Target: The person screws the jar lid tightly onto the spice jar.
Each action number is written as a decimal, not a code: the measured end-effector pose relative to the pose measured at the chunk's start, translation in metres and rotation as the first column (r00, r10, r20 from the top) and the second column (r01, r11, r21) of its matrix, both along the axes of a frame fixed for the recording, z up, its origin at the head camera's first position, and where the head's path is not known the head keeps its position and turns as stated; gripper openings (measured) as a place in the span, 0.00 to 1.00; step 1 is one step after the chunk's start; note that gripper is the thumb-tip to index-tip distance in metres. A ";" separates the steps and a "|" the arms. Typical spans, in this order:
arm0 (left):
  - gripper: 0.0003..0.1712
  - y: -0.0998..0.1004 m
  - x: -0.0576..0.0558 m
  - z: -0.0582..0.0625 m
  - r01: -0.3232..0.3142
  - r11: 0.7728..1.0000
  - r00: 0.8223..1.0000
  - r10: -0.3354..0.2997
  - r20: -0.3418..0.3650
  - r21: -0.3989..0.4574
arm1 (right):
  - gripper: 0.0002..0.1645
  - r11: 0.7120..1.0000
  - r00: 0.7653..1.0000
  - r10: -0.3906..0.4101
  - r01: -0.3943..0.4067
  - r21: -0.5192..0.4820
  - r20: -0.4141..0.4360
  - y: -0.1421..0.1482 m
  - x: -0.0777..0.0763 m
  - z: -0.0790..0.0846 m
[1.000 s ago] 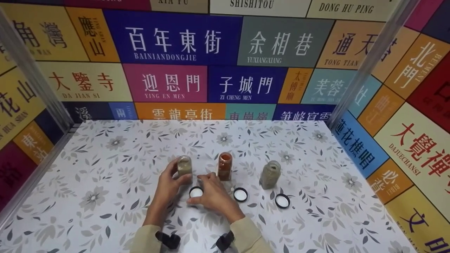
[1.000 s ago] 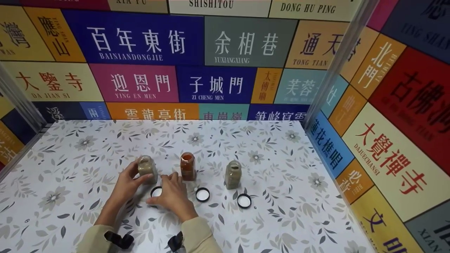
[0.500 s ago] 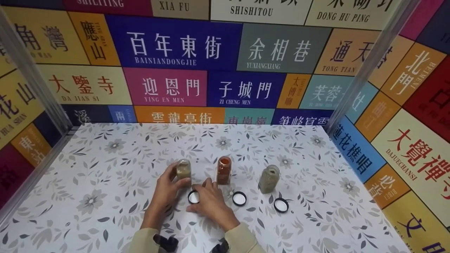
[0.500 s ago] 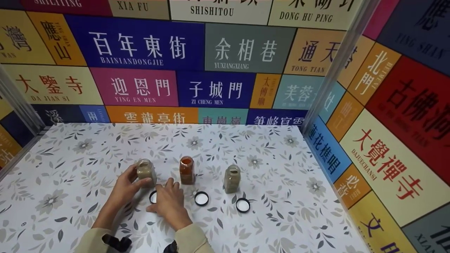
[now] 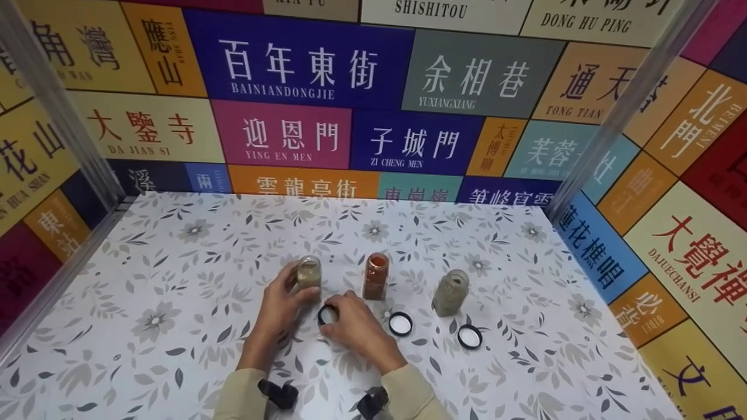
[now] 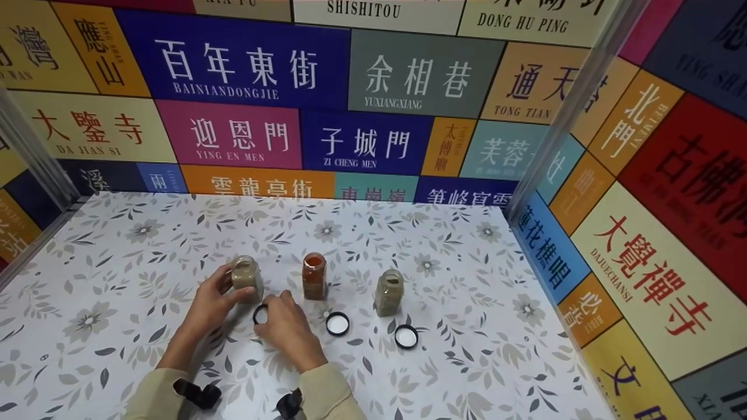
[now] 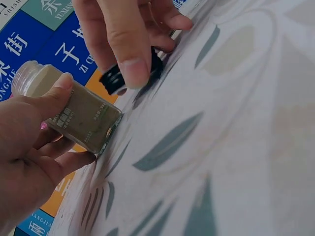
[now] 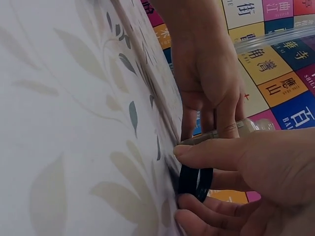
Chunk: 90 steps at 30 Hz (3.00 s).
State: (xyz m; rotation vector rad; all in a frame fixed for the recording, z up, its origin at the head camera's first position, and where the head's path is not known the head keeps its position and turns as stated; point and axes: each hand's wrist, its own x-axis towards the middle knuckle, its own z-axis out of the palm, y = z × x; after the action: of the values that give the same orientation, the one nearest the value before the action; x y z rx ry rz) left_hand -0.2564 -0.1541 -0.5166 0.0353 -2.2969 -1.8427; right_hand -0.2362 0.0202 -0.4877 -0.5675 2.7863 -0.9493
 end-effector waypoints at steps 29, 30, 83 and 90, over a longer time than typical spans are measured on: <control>0.35 0.001 0.000 -0.003 -0.012 0.998 1.000 0.011 -0.024 -0.070 | 0.25 0.948 0.971 -0.226 0.201 -0.246 -0.078 -0.011 -0.010 0.062; 0.35 0.002 0.000 -0.003 -0.011 0.998 1.000 0.009 -0.030 -0.064 | 0.24 0.942 0.968 -0.238 0.208 -0.264 -0.087 -0.012 -0.011 0.063; 0.33 0.000 0.001 -0.005 -0.002 1.000 0.999 0.001 -0.052 -0.012 | 0.17 0.925 0.933 -0.195 0.072 -0.374 -0.303 -0.036 -0.039 0.027; 0.34 0.001 0.001 -0.004 -0.002 1.000 0.999 0.002 -0.051 0.001 | 0.18 0.932 0.919 -0.170 0.032 -0.361 -0.357 -0.036 -0.039 0.026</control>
State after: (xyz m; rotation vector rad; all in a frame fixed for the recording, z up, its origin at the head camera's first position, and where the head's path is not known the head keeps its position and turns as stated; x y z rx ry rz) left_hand -0.2554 -0.1534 -0.5203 -0.0095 -2.2603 -1.8226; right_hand -0.2756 -0.0156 -0.4622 -0.7290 3.0235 -1.5286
